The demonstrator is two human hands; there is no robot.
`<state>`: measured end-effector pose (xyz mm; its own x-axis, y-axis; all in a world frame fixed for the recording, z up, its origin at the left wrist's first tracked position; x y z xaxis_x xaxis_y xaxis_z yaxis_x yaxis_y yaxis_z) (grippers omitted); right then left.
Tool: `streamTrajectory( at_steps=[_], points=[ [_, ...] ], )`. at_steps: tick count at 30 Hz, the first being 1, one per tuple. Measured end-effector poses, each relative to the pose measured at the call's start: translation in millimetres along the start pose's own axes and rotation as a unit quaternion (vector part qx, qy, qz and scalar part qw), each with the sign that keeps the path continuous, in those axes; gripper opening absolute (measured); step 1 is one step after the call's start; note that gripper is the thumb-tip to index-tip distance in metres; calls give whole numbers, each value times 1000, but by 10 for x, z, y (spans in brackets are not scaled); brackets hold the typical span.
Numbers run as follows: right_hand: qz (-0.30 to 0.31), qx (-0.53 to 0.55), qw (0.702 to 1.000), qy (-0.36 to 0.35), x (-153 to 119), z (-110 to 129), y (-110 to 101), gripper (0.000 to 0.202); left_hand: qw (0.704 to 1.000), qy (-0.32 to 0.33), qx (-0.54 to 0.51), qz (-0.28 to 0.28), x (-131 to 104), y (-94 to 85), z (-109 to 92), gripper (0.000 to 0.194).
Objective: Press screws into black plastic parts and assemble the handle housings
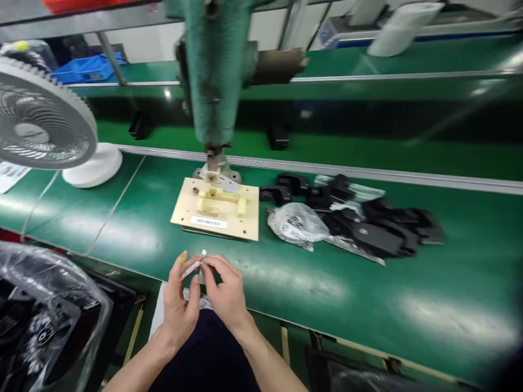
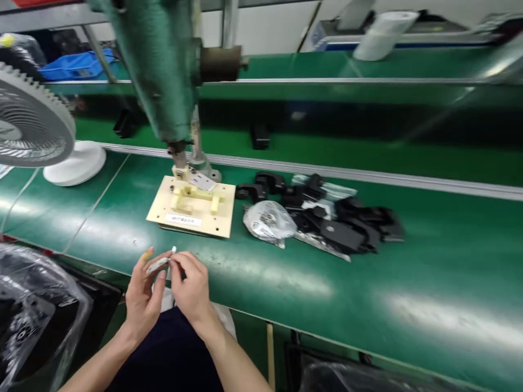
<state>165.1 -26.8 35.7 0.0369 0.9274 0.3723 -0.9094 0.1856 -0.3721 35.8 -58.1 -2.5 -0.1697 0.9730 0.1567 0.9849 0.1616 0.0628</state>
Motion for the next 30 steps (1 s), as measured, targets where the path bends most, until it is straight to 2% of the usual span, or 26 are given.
streamTrajectory(
  at_steps=[7, 9, 14, 18, 22, 27, 30],
  points=[
    [-65, -7, 996, 53, -146, -85, -252, 18, 999, -8, -22, 47, -86, 237, -71, 46],
    [-75, -3, 995, 61, -179, -101, -334, 17, 999, -11, -28, 39, -65, 223, -97, 46],
    [-101, -2, 992, 75, -223, -141, -552, 15, 1000, 11, -18, -3, 9, 54, -176, 44],
    [-110, 3, 991, 78, -280, -148, -676, 13, 999, 32, 8, -19, 22, -157, -195, 44],
    [-89, 37, 993, 72, -371, -95, -745, 12, 995, 57, 72, -50, -20, -525, -183, 46],
    [74, 125, 989, -5, -616, 151, -485, 12, 981, 74, 143, -105, -58, -1010, -231, 46],
    [145, 98, 984, -12, -871, 153, -274, 17, 973, 100, 172, -120, -36, -1177, -302, 47]
  ],
)
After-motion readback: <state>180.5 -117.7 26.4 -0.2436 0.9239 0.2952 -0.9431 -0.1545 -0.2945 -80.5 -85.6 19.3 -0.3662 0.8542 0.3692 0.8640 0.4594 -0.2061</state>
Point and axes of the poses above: each hand's wrist, its own x-axis towards the middle knuckle, its own y-axis out of the palm, z = x × y, the point moved 10 cm from there along x, towards the middle knuckle, and after that the axes turned 9 degrees about -x, right-handed, at the moved point
